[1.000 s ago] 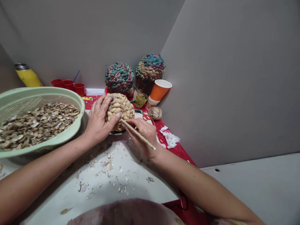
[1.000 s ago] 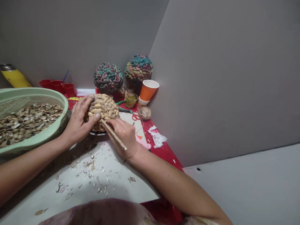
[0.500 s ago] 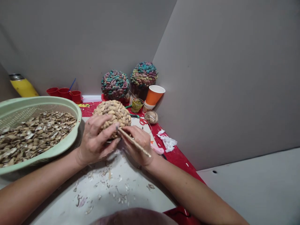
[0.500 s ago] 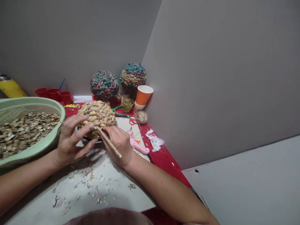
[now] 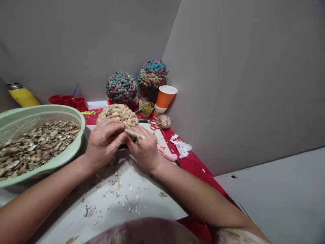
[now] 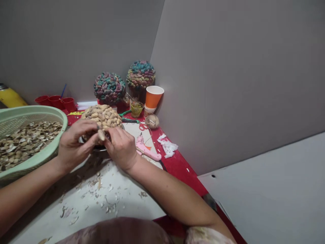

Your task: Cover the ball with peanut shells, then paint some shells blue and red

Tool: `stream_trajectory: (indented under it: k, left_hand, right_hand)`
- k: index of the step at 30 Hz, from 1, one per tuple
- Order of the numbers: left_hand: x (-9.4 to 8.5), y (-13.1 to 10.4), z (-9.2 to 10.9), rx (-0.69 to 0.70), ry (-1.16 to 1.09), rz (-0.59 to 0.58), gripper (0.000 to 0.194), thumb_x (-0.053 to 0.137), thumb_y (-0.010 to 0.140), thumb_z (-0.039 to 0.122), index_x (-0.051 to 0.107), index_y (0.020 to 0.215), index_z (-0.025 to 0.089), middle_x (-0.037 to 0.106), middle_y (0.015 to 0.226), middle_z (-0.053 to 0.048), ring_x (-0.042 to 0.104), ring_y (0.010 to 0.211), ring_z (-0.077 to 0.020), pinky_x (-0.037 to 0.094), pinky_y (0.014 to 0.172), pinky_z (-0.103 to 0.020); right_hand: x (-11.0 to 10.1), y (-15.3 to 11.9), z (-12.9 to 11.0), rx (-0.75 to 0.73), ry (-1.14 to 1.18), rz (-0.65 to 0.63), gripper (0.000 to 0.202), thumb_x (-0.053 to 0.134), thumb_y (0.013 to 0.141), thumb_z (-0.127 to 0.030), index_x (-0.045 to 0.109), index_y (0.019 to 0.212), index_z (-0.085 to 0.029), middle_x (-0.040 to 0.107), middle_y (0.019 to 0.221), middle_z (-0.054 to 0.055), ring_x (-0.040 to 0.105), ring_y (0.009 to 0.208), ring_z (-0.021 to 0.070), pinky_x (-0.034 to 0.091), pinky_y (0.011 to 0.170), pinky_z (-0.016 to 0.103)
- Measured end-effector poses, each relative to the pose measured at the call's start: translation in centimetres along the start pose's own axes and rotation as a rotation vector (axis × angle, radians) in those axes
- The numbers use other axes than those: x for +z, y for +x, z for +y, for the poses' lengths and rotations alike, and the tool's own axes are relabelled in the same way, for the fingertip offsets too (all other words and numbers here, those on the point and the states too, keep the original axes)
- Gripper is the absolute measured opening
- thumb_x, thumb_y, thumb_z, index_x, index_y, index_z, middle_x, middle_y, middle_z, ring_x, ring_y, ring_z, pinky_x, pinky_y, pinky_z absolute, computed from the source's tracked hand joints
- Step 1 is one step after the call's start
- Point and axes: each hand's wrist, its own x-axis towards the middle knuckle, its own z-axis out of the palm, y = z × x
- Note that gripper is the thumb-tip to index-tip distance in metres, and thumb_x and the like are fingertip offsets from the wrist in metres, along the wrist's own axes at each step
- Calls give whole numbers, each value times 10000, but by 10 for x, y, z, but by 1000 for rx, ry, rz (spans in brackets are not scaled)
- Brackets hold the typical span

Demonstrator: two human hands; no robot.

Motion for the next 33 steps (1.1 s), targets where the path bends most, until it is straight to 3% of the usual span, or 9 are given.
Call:
stream_trajectory:
  k: [5, 8, 16, 21, 26, 31, 33]
  left_hand:
    - [-2, 9, -3, -242, -169, 48, 68, 734, 825, 200, 725, 867, 253, 702, 826, 12, 628, 722, -155, 515, 681, -296]
    - [-1, 11, -5, -311, -224, 55, 70, 771, 798, 203, 746, 847, 245, 700, 799, 15, 591, 678, -138, 486, 657, -283]
    - [2, 11, -4, -339, -226, 109, 69, 808, 764, 207, 763, 814, 220, 692, 730, 31, 534, 594, -90, 434, 572, -230]
    - [2, 10, -5, -343, -210, 130, 77, 815, 753, 222, 773, 817, 224, 719, 736, 27, 575, 605, -95, 452, 581, -227]
    - [4, 7, -6, -338, -238, 83, 68, 800, 754, 217, 757, 805, 202, 705, 736, 13, 581, 614, -108, 445, 575, -241]
    - [4, 6, -6, -265, -205, 79, 57, 783, 780, 222, 736, 806, 203, 681, 715, 25, 563, 599, -99, 431, 556, -234]
    - [4, 4, -9, -206, -150, 112, 51, 776, 789, 212, 730, 812, 208, 694, 736, 21, 590, 636, -111, 455, 590, -247]
  right_hand:
    - [-1, 3, -1, 38, -6, -30, 197, 496, 1026, -252, 646, 955, -147, 709, 816, 77, 650, 742, 196, 498, 706, 311]
    - [-1, 2, -1, 29, 2, -32, 181, 510, 1022, -235, 650, 968, -133, 719, 848, 84, 663, 787, 199, 503, 740, 315]
    - [3, 2, 1, 37, -46, -23, 208, 490, 1037, -277, 641, 956, -159, 710, 820, 64, 656, 764, 183, 502, 720, 310]
    - [4, 1, 2, -68, -51, -32, 175, 463, 1027, -181, 635, 1021, -147, 719, 848, 72, 669, 806, 191, 527, 766, 322]
    - [5, 4, 7, -167, -13, -83, 222, 434, 1020, -147, 625, 907, -155, 679, 779, 72, 657, 745, 194, 530, 718, 335]
    - [-5, 5, 10, -47, 120, -64, 99, 530, 989, -164, 627, 1009, -163, 714, 891, 72, 668, 811, 191, 542, 732, 326]
    - [-11, 4, 10, 20, 147, -72, 42, 598, 962, -180, 638, 957, -167, 712, 835, 49, 661, 751, 177, 533, 686, 302]
